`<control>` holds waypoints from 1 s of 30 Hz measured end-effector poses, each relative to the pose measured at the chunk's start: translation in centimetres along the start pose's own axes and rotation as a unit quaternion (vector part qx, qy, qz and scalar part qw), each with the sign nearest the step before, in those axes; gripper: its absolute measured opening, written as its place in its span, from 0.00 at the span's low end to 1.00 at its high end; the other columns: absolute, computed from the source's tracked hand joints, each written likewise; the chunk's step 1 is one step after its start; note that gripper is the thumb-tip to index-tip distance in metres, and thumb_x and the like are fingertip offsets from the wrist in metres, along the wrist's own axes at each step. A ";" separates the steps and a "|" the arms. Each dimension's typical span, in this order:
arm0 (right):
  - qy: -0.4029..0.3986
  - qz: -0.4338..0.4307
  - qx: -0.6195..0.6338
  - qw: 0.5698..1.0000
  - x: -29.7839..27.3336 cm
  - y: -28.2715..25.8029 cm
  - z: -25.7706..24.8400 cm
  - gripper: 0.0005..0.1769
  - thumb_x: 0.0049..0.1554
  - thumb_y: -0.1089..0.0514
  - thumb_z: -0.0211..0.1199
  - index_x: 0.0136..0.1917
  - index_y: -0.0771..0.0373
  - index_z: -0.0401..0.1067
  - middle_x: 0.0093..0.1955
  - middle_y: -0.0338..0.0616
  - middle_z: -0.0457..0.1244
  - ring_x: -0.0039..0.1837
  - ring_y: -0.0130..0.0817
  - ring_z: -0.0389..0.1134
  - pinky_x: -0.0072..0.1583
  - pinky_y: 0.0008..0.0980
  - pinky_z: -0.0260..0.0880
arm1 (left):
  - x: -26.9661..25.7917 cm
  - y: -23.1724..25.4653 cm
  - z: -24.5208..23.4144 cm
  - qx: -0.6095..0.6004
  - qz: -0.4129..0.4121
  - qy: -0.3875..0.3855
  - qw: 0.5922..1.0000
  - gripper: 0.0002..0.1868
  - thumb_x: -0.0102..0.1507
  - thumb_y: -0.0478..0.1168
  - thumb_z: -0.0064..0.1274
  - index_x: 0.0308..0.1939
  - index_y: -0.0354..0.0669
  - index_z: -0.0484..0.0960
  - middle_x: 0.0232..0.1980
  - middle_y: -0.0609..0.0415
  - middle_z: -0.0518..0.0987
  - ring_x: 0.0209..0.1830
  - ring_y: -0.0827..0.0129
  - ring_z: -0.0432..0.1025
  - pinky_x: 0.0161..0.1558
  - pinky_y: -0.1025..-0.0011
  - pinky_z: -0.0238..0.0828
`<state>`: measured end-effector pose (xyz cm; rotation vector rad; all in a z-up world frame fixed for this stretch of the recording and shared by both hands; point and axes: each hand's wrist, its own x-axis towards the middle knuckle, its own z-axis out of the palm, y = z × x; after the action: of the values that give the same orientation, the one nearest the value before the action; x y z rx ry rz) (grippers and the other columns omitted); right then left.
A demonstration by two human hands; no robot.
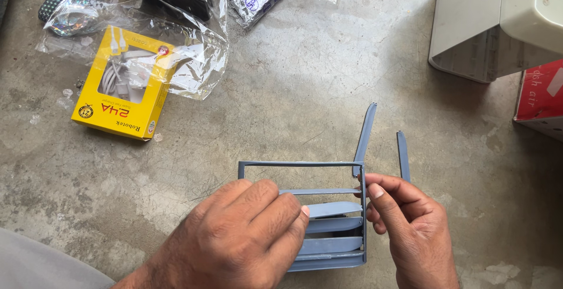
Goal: The person assembles a gray plastic frame by hand, inserting several curved slats into a rectangular frame and adjusting their positions. The person handles the frame and slats directly without tools, working on a concrete floor with packaging and a yellow box nearby.
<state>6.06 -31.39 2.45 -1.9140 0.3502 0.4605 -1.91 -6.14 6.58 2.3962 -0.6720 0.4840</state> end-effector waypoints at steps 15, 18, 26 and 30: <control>-0.008 0.005 0.011 1.000 0.2 0.4 -0.2 0.15 0.59 0.60 0.59 0.55 0.70 0.80 0.31 0.45 0.65 0.33 0.26 0.61 0.35 0.28 0.60 | 0.1 -0.2 0.7 0.018 -0.001 -0.009 1.000 0.05 0.60 0.33 0.60 0.33 0.32 0.82 0.33 0.55 0.73 0.35 0.69 0.72 0.31 0.68 0.71; -0.009 0.007 0.015 1.000 0.2 0.4 -0.3 0.15 0.59 0.60 0.59 0.55 0.70 0.80 0.31 0.44 0.65 0.34 0.26 0.61 0.35 0.27 0.59 | 0.2 -0.1 0.7 0.026 0.002 0.002 1.000 0.04 0.60 0.33 0.60 0.34 0.33 0.83 0.33 0.55 0.73 0.34 0.70 0.72 0.30 0.68 0.70; -0.006 0.011 0.012 1.000 0.2 0.3 -0.2 0.15 0.58 0.62 0.59 0.55 0.70 0.79 0.32 0.43 0.66 0.34 0.25 0.62 0.35 0.27 0.60 | 0.2 -0.1 0.8 0.024 -0.003 -0.002 1.000 0.04 0.62 0.32 0.60 0.33 0.32 0.82 0.33 0.55 0.73 0.34 0.70 0.72 0.30 0.69 0.70; -0.014 -0.008 0.016 1.000 0.3 0.6 -0.3 0.15 0.58 0.62 0.60 0.55 0.70 0.79 0.32 0.43 0.67 0.33 0.25 0.62 0.35 0.26 0.60 | 0.2 -0.1 0.8 0.026 -0.001 -0.004 1.000 0.04 0.61 0.32 0.60 0.34 0.32 0.83 0.33 0.55 0.74 0.34 0.71 0.72 0.30 0.69 0.70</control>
<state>6.10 -31.89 1.98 -1.8755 0.3221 0.4671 -1.57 -6.65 6.02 2.4494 -0.6672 0.4965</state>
